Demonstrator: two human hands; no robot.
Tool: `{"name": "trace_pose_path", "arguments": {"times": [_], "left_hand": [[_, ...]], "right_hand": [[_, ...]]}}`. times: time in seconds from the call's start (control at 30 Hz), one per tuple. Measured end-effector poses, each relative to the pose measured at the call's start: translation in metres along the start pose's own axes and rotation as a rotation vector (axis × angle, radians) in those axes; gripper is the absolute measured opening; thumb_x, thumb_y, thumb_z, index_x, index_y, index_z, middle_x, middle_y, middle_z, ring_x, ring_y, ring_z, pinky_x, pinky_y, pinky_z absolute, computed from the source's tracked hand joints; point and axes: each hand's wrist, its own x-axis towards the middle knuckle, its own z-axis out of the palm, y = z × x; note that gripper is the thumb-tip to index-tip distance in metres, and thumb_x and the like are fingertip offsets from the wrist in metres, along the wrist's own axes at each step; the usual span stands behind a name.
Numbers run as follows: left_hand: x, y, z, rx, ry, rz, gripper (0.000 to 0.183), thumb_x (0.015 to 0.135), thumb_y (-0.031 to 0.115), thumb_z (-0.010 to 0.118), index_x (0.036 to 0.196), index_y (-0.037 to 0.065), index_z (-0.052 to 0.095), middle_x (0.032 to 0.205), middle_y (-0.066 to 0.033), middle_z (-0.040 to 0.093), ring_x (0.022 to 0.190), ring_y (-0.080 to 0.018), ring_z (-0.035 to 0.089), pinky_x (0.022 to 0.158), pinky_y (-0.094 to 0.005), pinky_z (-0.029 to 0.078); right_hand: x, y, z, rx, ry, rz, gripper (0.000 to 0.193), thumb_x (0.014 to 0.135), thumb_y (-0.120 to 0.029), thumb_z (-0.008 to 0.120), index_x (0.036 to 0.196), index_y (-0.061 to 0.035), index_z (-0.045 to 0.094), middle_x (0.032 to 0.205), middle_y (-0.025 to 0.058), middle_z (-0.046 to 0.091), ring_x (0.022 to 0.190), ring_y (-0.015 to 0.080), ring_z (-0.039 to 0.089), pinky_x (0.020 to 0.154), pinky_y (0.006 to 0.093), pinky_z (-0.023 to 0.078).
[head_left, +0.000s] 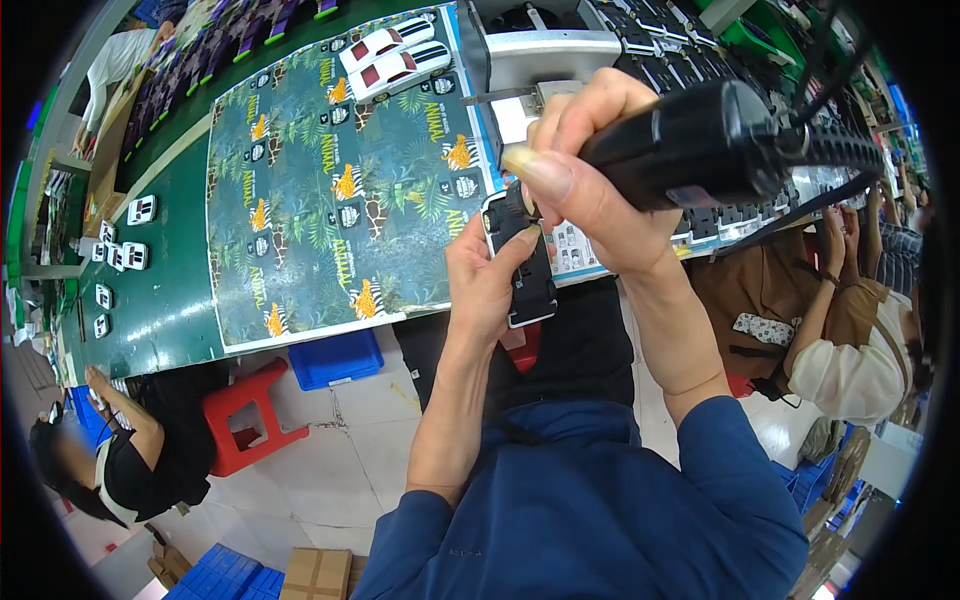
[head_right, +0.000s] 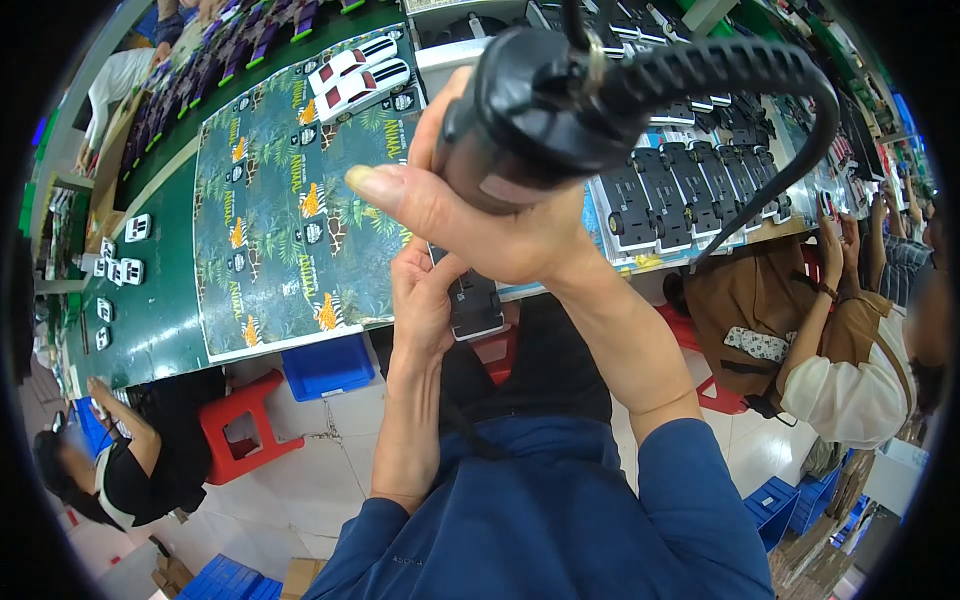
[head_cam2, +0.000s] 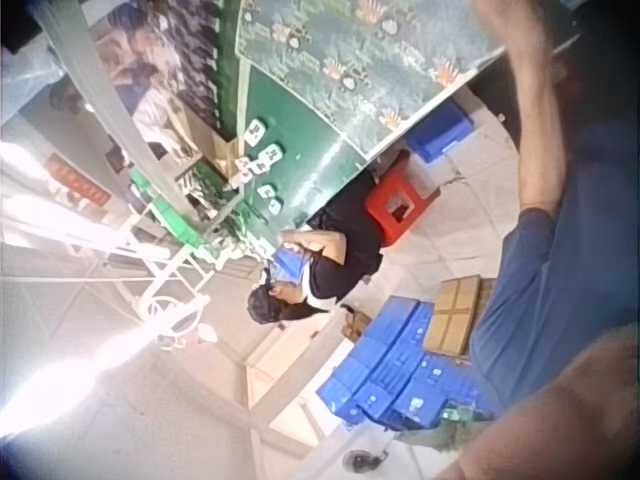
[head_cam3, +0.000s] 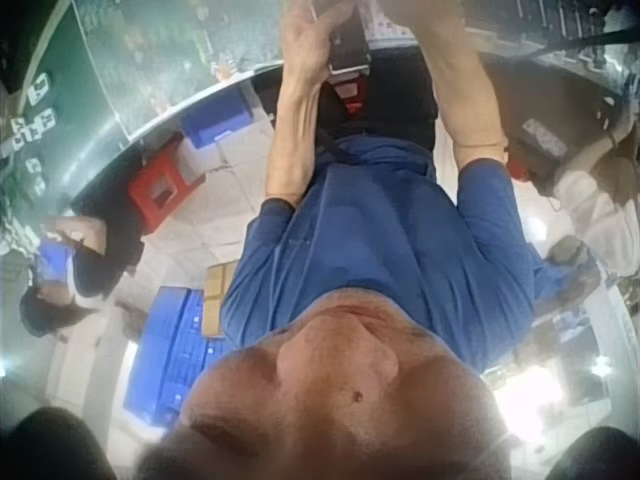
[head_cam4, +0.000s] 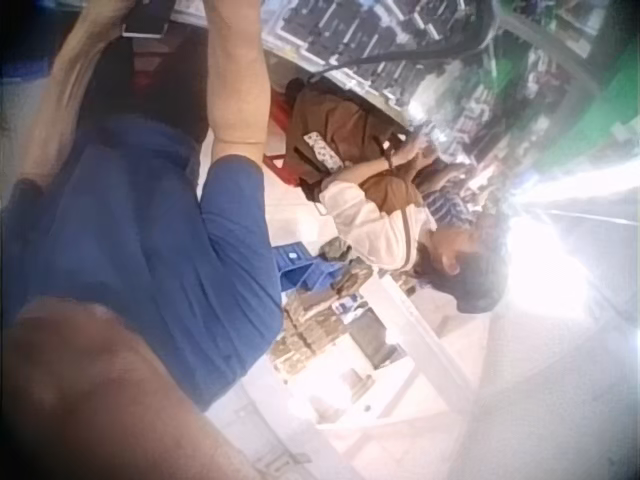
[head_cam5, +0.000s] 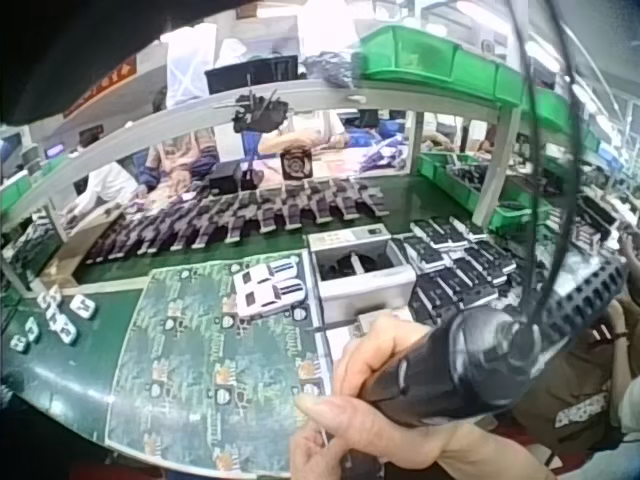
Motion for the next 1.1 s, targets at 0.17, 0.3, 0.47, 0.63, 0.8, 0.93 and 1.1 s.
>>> {"name": "trace_pose_path", "arguments": {"times": [0.17, 0.3, 0.47, 0.63, 0.8, 0.93, 1.1], "left_hand": [[0.001, 0.001, -0.003, -0.008, -0.015, -0.034, 0.024, 0.09, 0.0, 0.065, 0.113, -0.002, 0.061, 0.093, -0.0092, 0.071, 0.075, -0.0127, 0.068, 0.067, -0.0262, 0.057], [0.002, -0.002, -0.002, -0.03, -0.014, -0.018, 0.024, 0.09, 0.001, 0.065, 0.114, -0.002, 0.061, 0.094, -0.0102, 0.071, 0.075, -0.0134, 0.068, 0.067, -0.0267, 0.057], [0.0, -0.001, -0.001, -0.044, 0.007, -0.01, 0.025, 0.089, 0.003, 0.067, 0.113, -0.002, 0.063, 0.095, -0.0111, 0.071, 0.075, -0.0148, 0.069, 0.067, -0.0279, 0.059], [0.006, -0.001, -0.017, -0.416, 0.08, -0.008, 0.026, 0.093, 0.009, 0.06, 0.117, 0.002, 0.055, 0.11, -0.0187, 0.067, 0.094, -0.0252, 0.07, 0.087, -0.0504, 0.059], [0.003, -0.001, -0.018, -0.322, -0.029, 0.007, 0.06, 0.081, -0.014, 0.052, 0.138, 0.001, 0.039, 0.134, -0.0217, 0.054, 0.118, -0.0369, 0.06, 0.096, -0.0602, 0.054], [0.002, -0.001, -0.015, -0.249, -0.024, 0.025, 0.065, 0.078, -0.016, 0.054, 0.139, 0.001, 0.039, 0.134, -0.0211, 0.055, 0.117, -0.036, 0.061, 0.088, -0.0524, 0.06], [0.002, -0.003, -0.022, -0.241, 0.016, 0.044, 0.061, 0.078, -0.016, 0.055, 0.135, 0.001, 0.043, 0.131, -0.0197, 0.057, 0.115, -0.0324, 0.062, 0.081, -0.0476, 0.063]], "right_hand": [[-0.004, -0.003, 0.005, 0.13, 0.135, 0.072, 0.02, 0.075, -0.005, 0.083, 0.077, -0.0044, 0.062, 0.064, -0.0004, 0.059, 0.055, 0.0048, 0.055, 0.05, 0.0186, 0.042], [-0.005, -0.001, 0.002, 0.21, 0.148, 0.068, 0.02, 0.076, -0.004, 0.081, 0.077, -0.0053, 0.062, 0.064, 0.0, 0.059, 0.055, 0.0046, 0.055, 0.051, 0.0191, 0.043], [-0.004, -0.006, -0.003, 0.209, 0.145, 0.044, 0.02, 0.078, -0.007, 0.08, 0.076, -0.0058, 0.06, 0.064, 0.0008, 0.059, 0.054, 0.0053, 0.056, 0.051, 0.0201, 0.045], [0.019, -0.007, -0.035, 0.368, 0.145, -0.147, 0.018, 0.091, -0.014, 0.067, 0.099, 0.0014, 0.061, 0.063, 0.0056, 0.059, 0.05, 0.0116, 0.057, 0.051, 0.026, 0.05], [0.042, -0.021, -0.04, 0.121, 0.426, -0.028, 0.015, 0.084, 0.0, 0.072, 0.08, -0.002, 0.058, 0.058, 0.0044, 0.057, 0.047, 0.0121, 0.055, 0.048, 0.0248, 0.045], [0.063, 0.043, -0.059, 0.376, -0.038, -0.647, 0.015, 0.085, -0.001, 0.073, 0.082, -0.0022, 0.058, 0.061, 0.0043, 0.058, 0.047, 0.0111, 0.055, 0.047, 0.0235, 0.044], [0.049, -0.012, -0.02, -0.11, 0.239, -0.058, 0.022, 0.083, -0.003, 0.075, 0.069, -0.0048, 0.06, 0.055, -0.0018, 0.057, 0.043, 0.0063, 0.05, 0.042, 0.0218, 0.038]]}}
